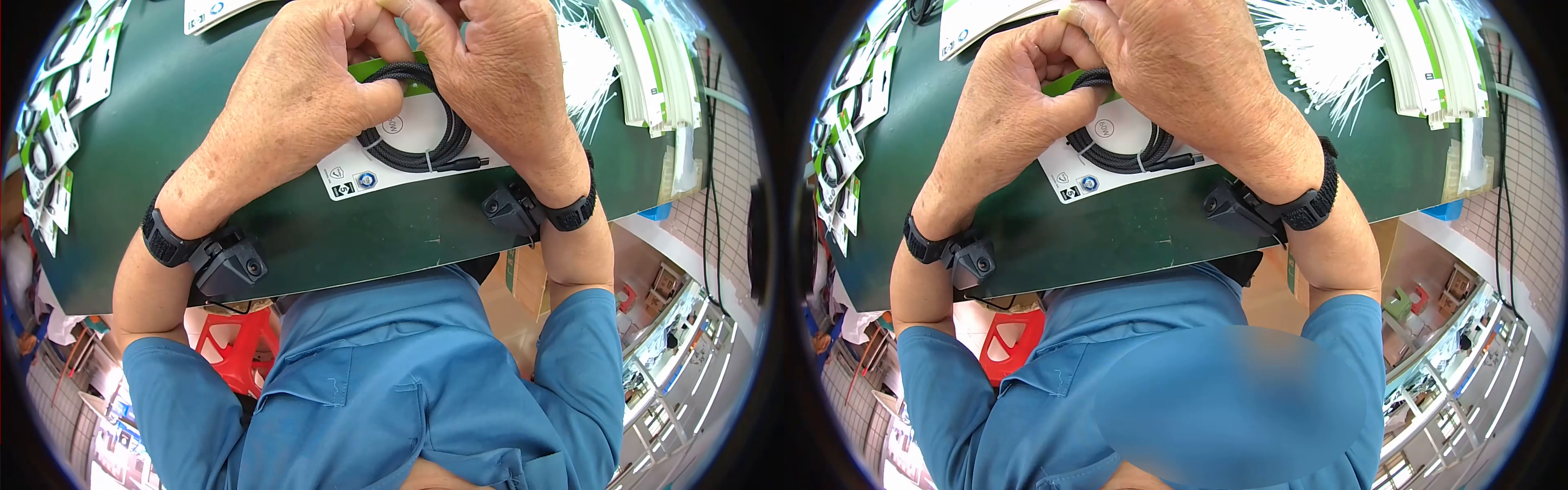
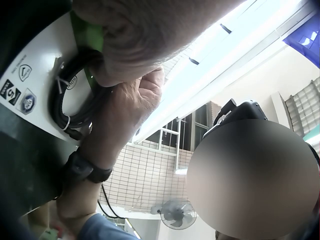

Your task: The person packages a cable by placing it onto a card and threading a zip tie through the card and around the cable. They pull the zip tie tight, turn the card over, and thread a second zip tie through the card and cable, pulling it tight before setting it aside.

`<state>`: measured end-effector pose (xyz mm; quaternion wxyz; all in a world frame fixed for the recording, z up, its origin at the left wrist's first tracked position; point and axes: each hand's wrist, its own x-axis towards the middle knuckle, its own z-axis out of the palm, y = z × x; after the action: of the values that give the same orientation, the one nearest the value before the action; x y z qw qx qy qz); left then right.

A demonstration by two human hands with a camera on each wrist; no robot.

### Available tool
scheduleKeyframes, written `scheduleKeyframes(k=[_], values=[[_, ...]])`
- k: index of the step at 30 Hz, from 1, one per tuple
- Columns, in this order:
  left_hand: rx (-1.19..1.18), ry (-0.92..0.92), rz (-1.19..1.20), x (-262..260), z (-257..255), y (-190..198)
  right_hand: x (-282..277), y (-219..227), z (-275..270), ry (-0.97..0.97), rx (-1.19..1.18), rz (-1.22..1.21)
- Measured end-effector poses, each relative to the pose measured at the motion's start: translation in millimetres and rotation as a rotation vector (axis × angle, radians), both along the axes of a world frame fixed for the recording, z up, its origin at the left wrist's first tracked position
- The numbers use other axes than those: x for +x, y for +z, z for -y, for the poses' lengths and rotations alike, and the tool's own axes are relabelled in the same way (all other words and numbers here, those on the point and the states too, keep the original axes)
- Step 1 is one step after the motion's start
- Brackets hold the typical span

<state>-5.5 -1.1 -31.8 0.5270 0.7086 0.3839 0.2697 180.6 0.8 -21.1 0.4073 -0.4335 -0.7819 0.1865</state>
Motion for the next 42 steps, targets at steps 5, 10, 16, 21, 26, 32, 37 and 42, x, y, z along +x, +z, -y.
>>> scheduleKeyframes(k=[5,10,16,21,26,32,37,42], values=[[-0.123,0.013,0.059,-1,-4,1,7,-9,-1,0.079,-0.028,-0.200],[-0.110,0.019,0.027,-3,-7,1,14,20,2,0.096,0.057,0.024],[-0.203,0.142,0.182,7,0,11,16,40,22,0.137,-0.357,-0.041],[-0.170,-0.015,0.074,-6,-10,4,34,37,16,0.408,-0.312,0.094],[-0.083,-0.003,0.069,-3,-7,8,36,40,18,0.401,-0.404,0.040],[-0.035,0.001,0.076,-7,-9,8,28,32,22,0.344,-0.304,-0.068],[-0.097,-0.001,0.110,-10,-11,16,20,34,28,0.258,-0.119,-0.011],[-0.113,0.012,0.106,-13,-9,23,22,24,20,0.343,0.100,-0.013]])
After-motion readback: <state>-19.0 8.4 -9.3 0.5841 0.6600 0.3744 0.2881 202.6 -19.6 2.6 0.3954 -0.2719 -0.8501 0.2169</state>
